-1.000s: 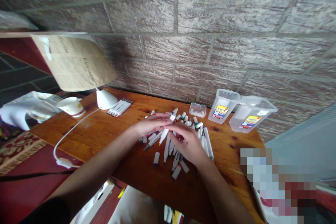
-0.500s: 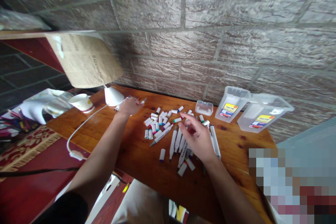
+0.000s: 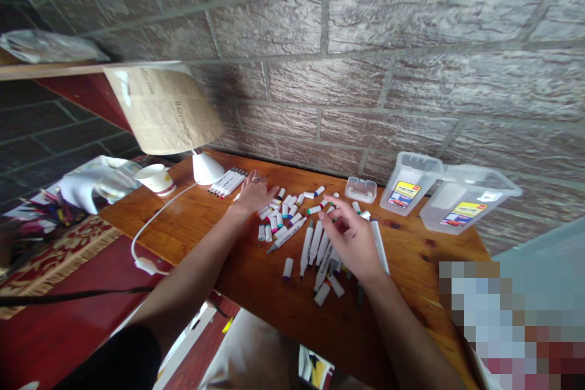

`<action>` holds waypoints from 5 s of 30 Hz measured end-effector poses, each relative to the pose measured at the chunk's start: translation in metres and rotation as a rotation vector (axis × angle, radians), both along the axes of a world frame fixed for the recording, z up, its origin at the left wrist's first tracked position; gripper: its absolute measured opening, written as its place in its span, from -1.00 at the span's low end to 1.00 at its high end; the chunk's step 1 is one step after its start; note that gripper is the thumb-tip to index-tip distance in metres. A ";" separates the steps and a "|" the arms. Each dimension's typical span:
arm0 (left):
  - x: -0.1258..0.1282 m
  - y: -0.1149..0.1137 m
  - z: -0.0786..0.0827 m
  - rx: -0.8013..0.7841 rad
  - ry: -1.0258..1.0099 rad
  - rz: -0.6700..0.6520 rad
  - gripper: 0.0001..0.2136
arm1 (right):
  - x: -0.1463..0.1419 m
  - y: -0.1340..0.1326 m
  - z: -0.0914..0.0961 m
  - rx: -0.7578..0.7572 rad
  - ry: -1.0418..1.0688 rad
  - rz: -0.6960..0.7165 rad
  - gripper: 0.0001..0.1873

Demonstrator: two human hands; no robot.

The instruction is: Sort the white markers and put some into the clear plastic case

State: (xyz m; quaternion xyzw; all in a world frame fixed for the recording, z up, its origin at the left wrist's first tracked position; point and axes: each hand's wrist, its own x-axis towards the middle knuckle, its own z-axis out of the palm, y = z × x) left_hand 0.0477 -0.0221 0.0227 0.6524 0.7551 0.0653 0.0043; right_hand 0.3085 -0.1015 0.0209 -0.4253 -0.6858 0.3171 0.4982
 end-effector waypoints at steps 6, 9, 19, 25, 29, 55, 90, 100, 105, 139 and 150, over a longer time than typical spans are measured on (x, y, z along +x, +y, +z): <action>0.002 0.007 -0.011 -0.117 -0.093 -0.013 -0.21 | 0.000 0.000 -0.003 0.005 -0.019 -0.005 -0.52; 0.001 0.010 -0.014 -0.138 -0.122 0.053 -0.17 | 0.001 0.001 -0.004 0.005 -0.018 -0.012 -0.52; -0.001 0.003 0.001 -0.158 -0.134 0.164 -0.13 | -0.001 -0.002 0.000 -0.007 -0.001 -0.015 -0.53; -0.004 0.005 0.000 -0.167 -0.117 0.139 -0.16 | -0.002 -0.003 0.002 -0.028 0.000 -0.014 -0.53; -0.006 0.008 -0.004 -0.148 -0.114 0.144 -0.15 | -0.003 -0.003 0.002 -0.025 0.008 -0.013 -0.53; -0.006 0.007 -0.001 -0.179 -0.105 0.168 -0.13 | -0.002 -0.002 0.000 -0.015 -0.018 -0.016 -0.54; 0.022 -0.018 0.010 -0.152 -0.409 -0.898 -0.64 | 0.000 0.003 -0.004 0.032 -0.067 -0.152 -0.71; 0.030 -0.025 0.011 -0.172 -0.449 -0.851 -0.85 | 0.001 0.004 -0.003 0.041 -0.066 -0.150 -0.73; 0.028 -0.023 0.009 -0.136 -0.776 -0.858 -0.83 | 0.000 0.004 -0.002 0.021 -0.019 -0.130 -0.70; 0.046 -0.030 0.017 -0.323 -1.373 -0.741 -0.58 | -0.005 -0.004 0.007 0.413 -0.244 0.031 -0.71; 0.031 -0.017 0.020 -0.166 -1.277 -0.733 -0.58 | -0.007 -0.005 0.008 0.295 -0.209 0.013 -0.50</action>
